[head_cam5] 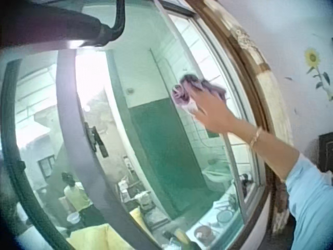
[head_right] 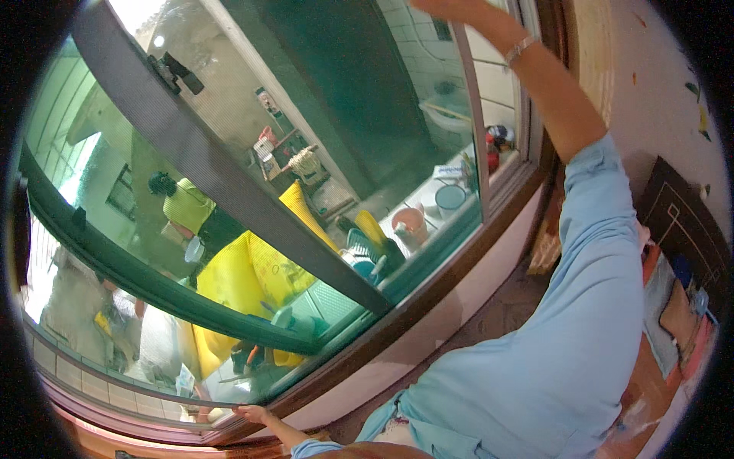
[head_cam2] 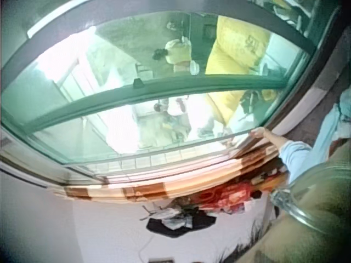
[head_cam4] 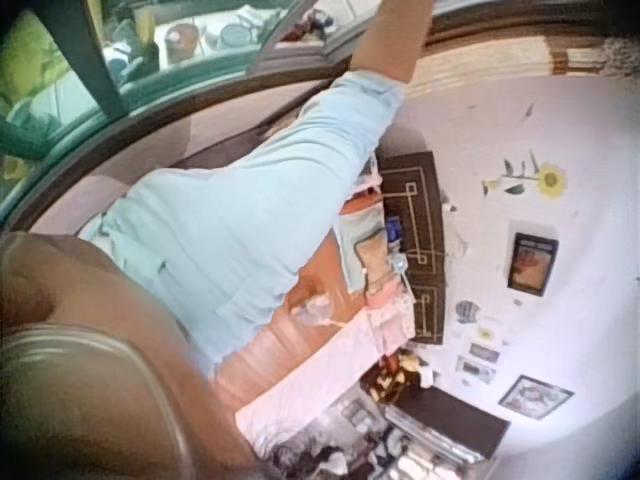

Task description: The person washes and wrings out a cloth in a washbasin and under a tap, then carries it to a window and wipes down the glass panes.

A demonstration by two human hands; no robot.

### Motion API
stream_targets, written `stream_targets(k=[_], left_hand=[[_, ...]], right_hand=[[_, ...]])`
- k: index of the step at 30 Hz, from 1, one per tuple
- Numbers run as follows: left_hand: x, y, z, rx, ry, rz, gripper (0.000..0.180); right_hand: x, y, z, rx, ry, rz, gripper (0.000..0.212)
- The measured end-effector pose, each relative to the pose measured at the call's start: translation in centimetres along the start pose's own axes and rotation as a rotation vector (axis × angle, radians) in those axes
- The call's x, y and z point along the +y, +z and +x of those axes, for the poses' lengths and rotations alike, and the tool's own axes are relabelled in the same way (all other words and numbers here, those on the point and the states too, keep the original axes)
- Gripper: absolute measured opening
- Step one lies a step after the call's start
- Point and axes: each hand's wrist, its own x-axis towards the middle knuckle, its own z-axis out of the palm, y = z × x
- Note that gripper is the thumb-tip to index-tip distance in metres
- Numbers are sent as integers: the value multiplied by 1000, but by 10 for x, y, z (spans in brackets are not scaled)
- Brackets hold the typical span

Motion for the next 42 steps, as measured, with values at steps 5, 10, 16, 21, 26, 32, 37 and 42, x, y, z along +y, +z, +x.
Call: stream_targets(k=[5,10,16,21,26,32,37,42], left_hand=[[17,-19,-2,-76,-98,-163,49],[16,-22,5,-114,-105,-388,50],[-1,-33,25,-108,-53,-364,54],[30,-24,-7,-205,-100,-393,52],[15,-33,6,-131,-61,-473,54],[21,-25,1,-105,-88,-439,53],[17,-19,0,-100,-73,-419,55],[20,-17,0,-69,-124,-381,54]], right_hand=[[-20,-9,-126,-243,159,159,53],[-83,8,-279,-151,272,271,50],[-180,11,-451,-505,541,374,39],[-135,21,-350,-236,330,304,28],[-88,39,-118,191,27,137,35],[-149,15,69,451,-201,632,36],[-172,49,-5,554,-278,593,34],[-178,21,-133,113,-200,462,45]])
